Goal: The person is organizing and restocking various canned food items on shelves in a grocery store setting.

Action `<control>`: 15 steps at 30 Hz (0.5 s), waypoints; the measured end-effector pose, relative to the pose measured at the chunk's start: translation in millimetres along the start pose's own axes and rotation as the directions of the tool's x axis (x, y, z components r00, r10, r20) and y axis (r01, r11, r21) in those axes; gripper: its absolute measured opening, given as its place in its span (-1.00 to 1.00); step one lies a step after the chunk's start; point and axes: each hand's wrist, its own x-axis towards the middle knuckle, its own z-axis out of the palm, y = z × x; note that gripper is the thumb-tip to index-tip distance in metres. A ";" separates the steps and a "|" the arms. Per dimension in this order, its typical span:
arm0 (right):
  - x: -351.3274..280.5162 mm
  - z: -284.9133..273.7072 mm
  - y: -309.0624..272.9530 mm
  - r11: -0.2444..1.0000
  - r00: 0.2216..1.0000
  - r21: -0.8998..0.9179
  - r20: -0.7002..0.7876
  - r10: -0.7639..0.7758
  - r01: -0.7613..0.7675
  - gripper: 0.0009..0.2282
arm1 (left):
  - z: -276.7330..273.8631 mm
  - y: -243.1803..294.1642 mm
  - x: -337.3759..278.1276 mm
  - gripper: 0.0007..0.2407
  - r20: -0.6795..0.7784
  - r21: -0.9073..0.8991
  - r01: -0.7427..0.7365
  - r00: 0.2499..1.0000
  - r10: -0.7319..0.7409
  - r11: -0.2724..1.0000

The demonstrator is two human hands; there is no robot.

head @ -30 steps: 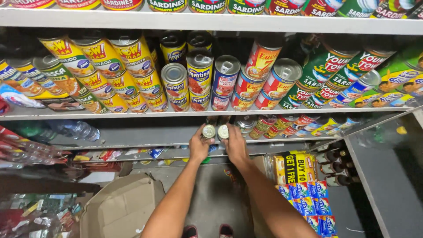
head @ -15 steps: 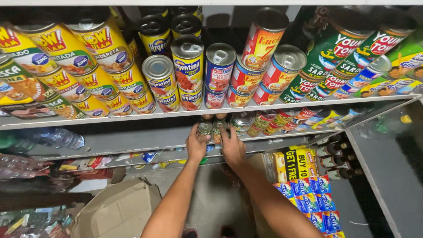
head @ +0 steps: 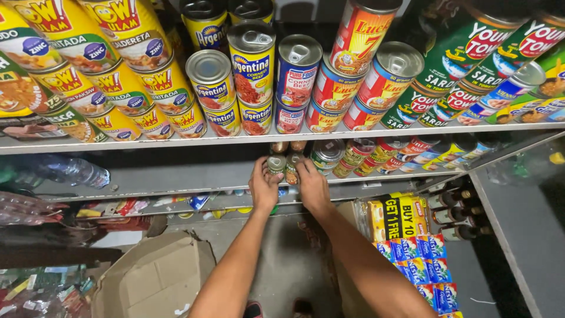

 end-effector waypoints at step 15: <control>3.1 -2.5 16.7 0.999 0.997 -0.032 0.077 0.008 -0.006 -0.89 | 2.3 -1.9 -7.7 -0.43 -0.004 0.027 -0.032 0.999 0.032 0.999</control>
